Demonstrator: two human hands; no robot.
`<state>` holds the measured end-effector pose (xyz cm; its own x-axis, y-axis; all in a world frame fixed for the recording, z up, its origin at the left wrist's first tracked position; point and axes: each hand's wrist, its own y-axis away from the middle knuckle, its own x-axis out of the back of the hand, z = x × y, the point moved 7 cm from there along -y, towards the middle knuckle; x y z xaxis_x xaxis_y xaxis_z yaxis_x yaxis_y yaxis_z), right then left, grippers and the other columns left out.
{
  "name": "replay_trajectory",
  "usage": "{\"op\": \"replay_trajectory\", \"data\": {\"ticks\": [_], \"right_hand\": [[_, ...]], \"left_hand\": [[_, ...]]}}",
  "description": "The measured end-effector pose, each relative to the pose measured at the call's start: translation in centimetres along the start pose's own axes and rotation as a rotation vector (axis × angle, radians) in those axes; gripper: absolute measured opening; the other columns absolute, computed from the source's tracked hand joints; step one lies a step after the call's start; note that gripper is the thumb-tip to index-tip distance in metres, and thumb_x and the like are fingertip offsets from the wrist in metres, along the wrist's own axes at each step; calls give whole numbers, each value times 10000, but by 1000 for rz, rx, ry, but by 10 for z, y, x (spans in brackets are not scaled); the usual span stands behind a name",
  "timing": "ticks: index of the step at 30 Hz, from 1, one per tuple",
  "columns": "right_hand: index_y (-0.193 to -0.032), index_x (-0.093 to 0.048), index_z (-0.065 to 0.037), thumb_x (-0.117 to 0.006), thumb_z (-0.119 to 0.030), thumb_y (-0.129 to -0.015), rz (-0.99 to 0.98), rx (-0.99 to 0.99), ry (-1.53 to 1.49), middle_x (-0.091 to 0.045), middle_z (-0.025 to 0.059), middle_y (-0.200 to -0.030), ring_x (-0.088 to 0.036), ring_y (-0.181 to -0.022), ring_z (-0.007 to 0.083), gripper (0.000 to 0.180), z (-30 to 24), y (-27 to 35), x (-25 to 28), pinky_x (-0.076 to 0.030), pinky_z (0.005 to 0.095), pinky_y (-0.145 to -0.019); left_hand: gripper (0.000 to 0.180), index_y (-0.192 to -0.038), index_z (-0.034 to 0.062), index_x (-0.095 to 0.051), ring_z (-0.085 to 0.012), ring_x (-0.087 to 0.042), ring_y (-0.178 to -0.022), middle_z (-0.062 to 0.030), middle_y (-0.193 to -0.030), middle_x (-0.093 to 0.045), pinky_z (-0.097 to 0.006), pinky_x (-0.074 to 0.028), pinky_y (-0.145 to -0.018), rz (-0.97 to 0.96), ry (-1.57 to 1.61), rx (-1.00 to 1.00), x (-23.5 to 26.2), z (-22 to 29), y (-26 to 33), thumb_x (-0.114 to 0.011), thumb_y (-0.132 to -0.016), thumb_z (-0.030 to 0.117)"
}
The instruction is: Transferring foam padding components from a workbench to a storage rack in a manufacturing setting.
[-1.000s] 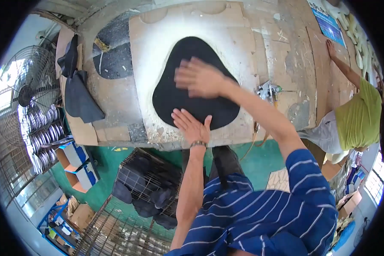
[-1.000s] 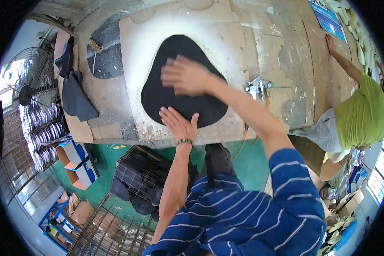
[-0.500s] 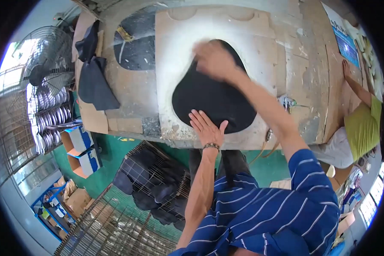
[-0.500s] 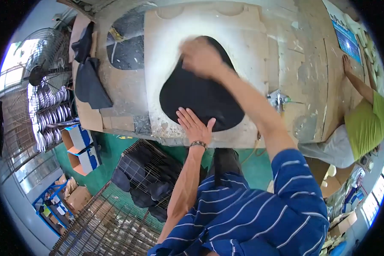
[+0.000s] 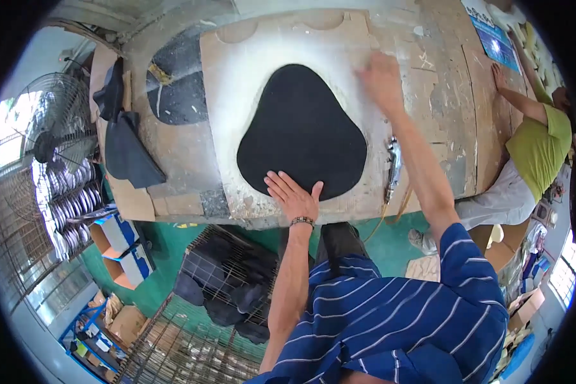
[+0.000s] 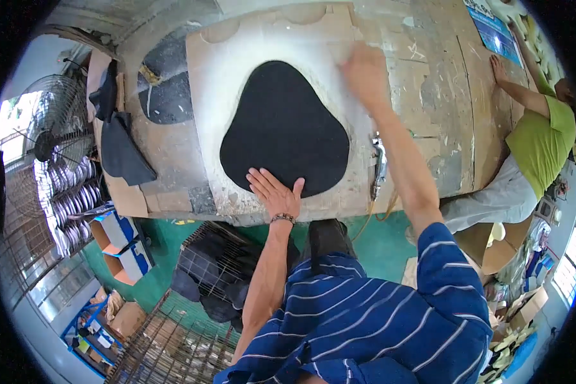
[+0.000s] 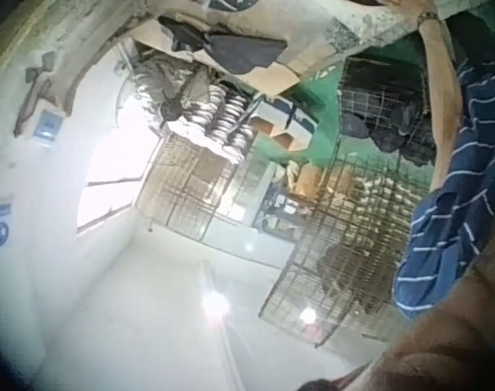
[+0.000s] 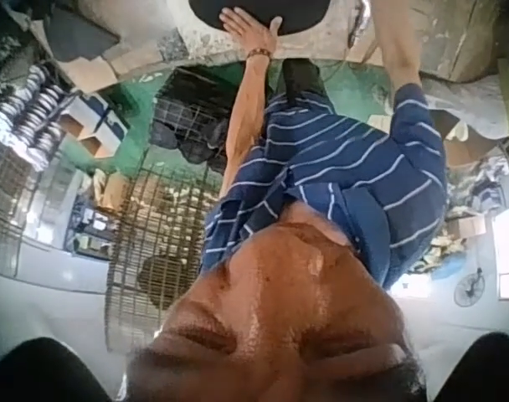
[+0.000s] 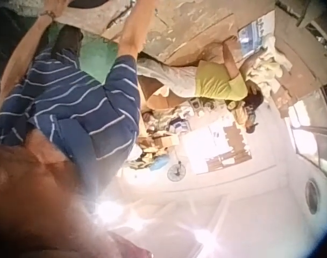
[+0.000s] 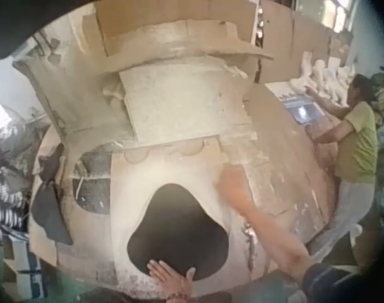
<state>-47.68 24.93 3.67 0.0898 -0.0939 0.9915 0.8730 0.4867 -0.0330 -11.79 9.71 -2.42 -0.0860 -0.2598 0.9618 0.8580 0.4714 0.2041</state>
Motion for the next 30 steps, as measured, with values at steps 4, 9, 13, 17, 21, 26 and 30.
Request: {"op": "replay_trajectory", "data": {"ticks": [4,9,13,17,21,26,30], "right_hand": [[-1299,-670,-11,-622,-246,-1010,527,20,-217,-666,194,-1311,-652,-1176,381,375,26,58,47,-476,522,-1045],[-1312,-645,-3,-753,-259,-922,-100,-516,-296,-667,228,-1204,-683,-1048,420,480,14,231,25,-546,506,-889],[-1327,-604,39,-855,-114,-806,63,-540,-454,-540,243,-1332,-622,-1157,440,598,9,281,14,-545,521,-927],[-1268,-623,29,-890,-123,-753,-65,-592,-502,-563,241,-1273,-640,-1128,461,599,26,275,-18,-562,521,-903],[-1104,-648,39,-846,-99,-766,-93,-574,-598,-604,264,-1193,-673,-1037,491,415,45,274,-34,-588,534,-862],[-1076,-649,65,-747,-146,-785,56,-756,-621,-658,264,-1079,-690,-954,457,372,72,305,5,-569,494,-807],[-1005,-631,58,-703,-130,-819,140,-858,-993,-655,139,-794,-587,-682,240,274,52,378,111,-477,406,-647]], "left_hand": [[1172,-1596,-212,-109,-586,7,-1586,-445,-1682,-16,-632,-80,-1291,-33,-37,16,-3,2,0,-456,-1009,741],[1206,-1617,-180,-3,-551,113,-1594,-405,-1703,84,-617,21,-1291,-58,34,14,-8,0,2,-453,-1003,755],[1203,-1610,-195,-57,-566,47,-1594,-420,-1698,18,-637,-27,-1289,12,47,-28,-7,2,4,-440,-997,767],[1226,-1611,-194,-36,-571,52,-1591,-423,-1696,25,-638,-19,-1288,34,2,-38,-12,-2,5,-423,-989,789],[1258,-1616,-181,1,-560,88,-1592,-416,-1697,64,-635,3,-1286,38,11,-50,-17,-3,6,-422,-974,816],[1304,-1625,-163,13,-552,109,-1594,-401,-1703,101,-621,11,-1290,41,5,-26,-23,-9,6,-455,-944,845],[1318,-1638,-146,-20,-522,92,-1608,-380,-1716,81,-596,5,-1299,-68,-19,12,-16,-6,12,-453,-922,872]]}}
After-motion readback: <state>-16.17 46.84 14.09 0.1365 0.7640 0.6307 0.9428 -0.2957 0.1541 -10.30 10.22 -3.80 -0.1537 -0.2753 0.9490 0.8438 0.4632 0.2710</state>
